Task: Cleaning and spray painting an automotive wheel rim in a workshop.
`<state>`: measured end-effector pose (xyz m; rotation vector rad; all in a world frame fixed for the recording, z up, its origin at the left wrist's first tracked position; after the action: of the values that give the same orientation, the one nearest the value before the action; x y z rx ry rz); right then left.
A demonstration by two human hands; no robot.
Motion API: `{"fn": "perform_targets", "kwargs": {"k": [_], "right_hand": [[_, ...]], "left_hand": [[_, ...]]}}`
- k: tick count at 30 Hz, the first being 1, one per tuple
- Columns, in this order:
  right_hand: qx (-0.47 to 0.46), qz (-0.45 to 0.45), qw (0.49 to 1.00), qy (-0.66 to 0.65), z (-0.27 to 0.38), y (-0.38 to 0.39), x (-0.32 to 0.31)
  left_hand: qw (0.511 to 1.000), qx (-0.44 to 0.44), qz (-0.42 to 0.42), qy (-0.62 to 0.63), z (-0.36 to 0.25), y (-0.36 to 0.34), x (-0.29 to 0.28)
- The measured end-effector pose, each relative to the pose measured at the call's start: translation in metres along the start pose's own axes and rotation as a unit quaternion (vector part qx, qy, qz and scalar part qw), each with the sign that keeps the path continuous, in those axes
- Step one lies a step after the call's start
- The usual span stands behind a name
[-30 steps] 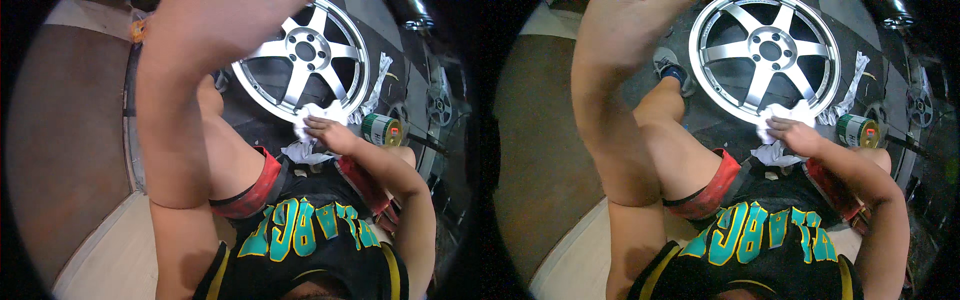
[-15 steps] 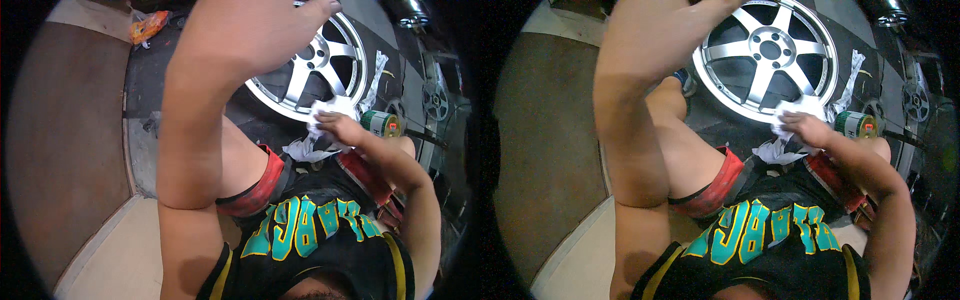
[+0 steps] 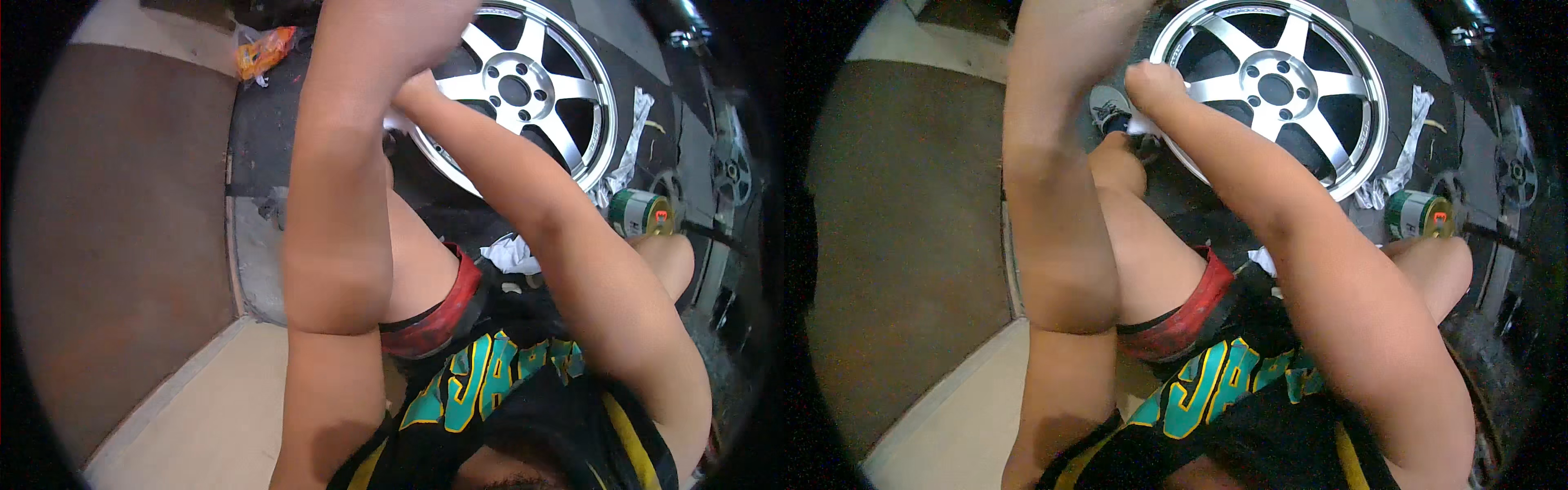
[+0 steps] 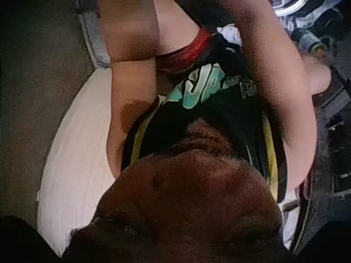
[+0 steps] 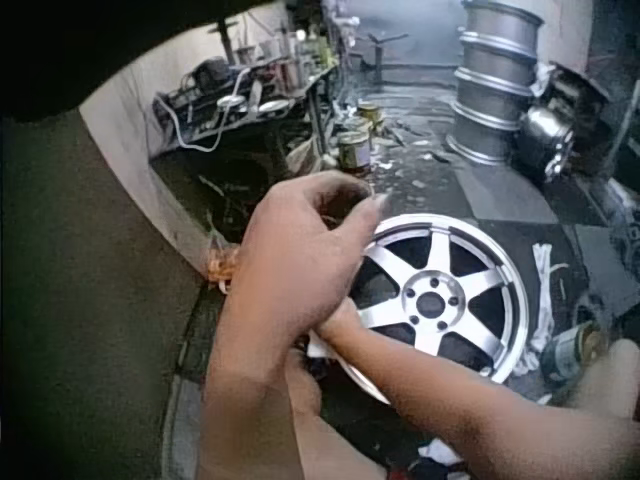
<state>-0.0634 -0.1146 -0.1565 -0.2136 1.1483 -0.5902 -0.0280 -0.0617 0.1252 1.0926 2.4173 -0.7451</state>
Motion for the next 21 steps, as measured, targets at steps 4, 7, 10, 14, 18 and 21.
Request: {"fn": "perform_targets", "kwargs": {"k": [4, 7, 10, 14, 18, 21], "right_hand": [[0.047, 0.171, 0.983, 0.048, -0.001, 0.021, 0.016], [-0.029, 0.295, 0.955, -0.015, 0.041, 0.111, 0.003], [-0.116, 0.302, 0.942, -0.089, 0.037, 0.213, -0.054], [-0.084, 0.280, 0.944, -0.154, 0.012, 0.262, -0.080], [0.032, 0.186, 0.971, -0.145, 0.032, 0.173, -0.031], [0.186, 0.077, 0.966, -0.163, 0.006, 0.093, 0.003]], "left_hand": [[0.996, -0.050, 0.008, -0.073, 0.010, -0.019, 0.012], [0.995, -0.090, 0.041, 0.009, 0.010, -0.013, 0.014], [0.998, -0.054, 0.023, -0.031, -0.010, 0.008, 0.021], [0.994, -0.079, 0.058, 0.048, -0.021, 0.014, 0.029], [0.982, -0.094, 0.145, 0.081, -0.023, -0.010, 0.041], [0.997, 0.011, 0.077, -0.009, -0.037, -0.006, 0.066]]}}
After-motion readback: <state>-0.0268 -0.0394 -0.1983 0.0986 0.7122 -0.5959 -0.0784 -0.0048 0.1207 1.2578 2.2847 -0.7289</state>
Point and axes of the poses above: each hand's wrist, its own y-axis away from the middle knuckle, its own x-axis out of the palm, z = x × y, the point moved 10 cm from there along -y, towards the middle knuckle, and after that the axes turned 11 degrees about -x, right-handed, at the moved point
